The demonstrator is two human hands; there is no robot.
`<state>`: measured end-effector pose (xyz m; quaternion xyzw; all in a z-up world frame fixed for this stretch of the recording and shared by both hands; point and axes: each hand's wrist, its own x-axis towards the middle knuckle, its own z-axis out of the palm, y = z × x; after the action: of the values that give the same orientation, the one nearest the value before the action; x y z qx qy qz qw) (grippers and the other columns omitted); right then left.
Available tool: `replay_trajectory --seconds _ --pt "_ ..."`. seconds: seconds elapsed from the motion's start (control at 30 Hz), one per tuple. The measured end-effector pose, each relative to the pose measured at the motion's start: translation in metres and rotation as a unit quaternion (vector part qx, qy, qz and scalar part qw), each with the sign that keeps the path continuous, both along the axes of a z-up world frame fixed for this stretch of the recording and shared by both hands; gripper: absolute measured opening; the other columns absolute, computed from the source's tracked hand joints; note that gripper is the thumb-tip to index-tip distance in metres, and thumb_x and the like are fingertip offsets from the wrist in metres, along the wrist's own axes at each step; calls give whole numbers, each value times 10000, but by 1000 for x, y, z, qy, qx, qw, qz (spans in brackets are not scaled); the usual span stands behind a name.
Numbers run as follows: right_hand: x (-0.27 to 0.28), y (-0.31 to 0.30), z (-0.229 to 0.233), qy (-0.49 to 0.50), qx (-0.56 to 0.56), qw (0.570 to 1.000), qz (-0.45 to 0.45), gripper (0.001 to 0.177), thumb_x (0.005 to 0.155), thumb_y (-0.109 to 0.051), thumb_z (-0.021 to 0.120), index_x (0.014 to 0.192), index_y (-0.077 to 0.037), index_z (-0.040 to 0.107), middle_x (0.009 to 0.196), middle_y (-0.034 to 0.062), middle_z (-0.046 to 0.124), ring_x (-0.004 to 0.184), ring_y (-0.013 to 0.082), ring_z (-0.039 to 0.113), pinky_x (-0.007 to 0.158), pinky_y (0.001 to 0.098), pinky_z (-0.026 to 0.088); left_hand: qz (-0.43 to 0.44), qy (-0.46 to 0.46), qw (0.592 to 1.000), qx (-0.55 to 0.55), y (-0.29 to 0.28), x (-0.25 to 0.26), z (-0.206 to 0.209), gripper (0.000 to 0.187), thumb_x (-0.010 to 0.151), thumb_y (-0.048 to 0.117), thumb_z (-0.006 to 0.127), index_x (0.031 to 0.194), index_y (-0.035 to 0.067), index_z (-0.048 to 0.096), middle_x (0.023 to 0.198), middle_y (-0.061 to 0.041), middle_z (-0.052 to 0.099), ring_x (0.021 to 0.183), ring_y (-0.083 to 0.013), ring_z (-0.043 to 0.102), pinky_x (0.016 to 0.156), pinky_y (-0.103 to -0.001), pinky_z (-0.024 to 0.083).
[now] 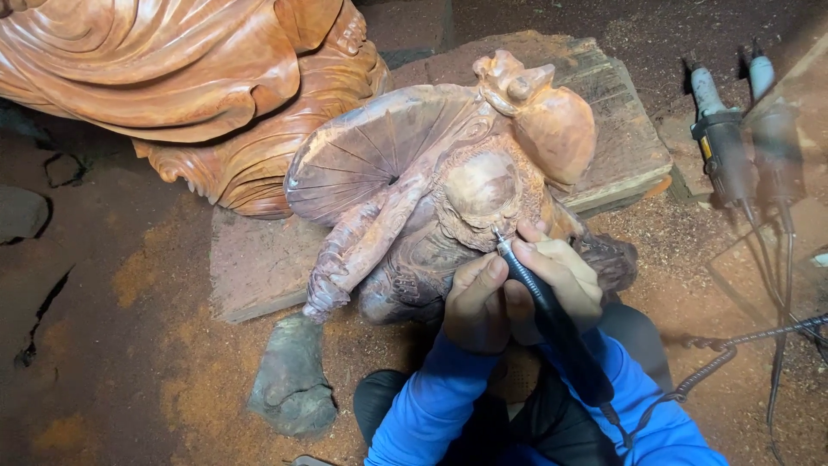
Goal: Carving intricate details into a wooden statue using a rotary tool and hand chisels with a mallet.
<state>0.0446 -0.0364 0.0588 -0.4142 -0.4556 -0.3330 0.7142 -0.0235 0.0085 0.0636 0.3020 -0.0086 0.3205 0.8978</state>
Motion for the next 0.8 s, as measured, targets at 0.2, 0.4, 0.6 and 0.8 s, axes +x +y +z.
replay_trajectory --seconds 0.2,0.4,0.6,0.8 --pt "-6 -2 -4 0 -9 1000 -28 327 787 -174 815 902 126 756 759 227 719 769 432 748 805 537 621 -17 18 1000 5 5 -8 -8 315 979 14 529 666 -4 562 631 -212 637 587 -179 639 643 -191 458" --pt "-6 -4 -13 -32 -25 999 24 393 809 -243 787 930 128 740 706 170 704 640 255 682 912 593 590 -6 12 999 -45 -6 -12 -32 324 933 -18 589 614 28 550 623 -175 626 592 -160 599 712 -168 405" --pt "-14 -6 -1 -47 -68 996 -30 376 841 -238 763 927 126 727 707 170 704 650 230 672 931 573 582 -16 7 999 -42 7 -18 -38 321 958 -25 609 639 8 587 658 -139 647 632 -131 591 715 -217 485" --pt "-32 -43 13 -45 -208 977 -22 297 932 -254 614 972 37 659 742 151 660 628 224 609 787 398 612 -158 -3 985 -67 -19 -38 -45 173 993 148 663 1021 -12 723 1119 -117 688 1148 -211 597 1085 -340 437"
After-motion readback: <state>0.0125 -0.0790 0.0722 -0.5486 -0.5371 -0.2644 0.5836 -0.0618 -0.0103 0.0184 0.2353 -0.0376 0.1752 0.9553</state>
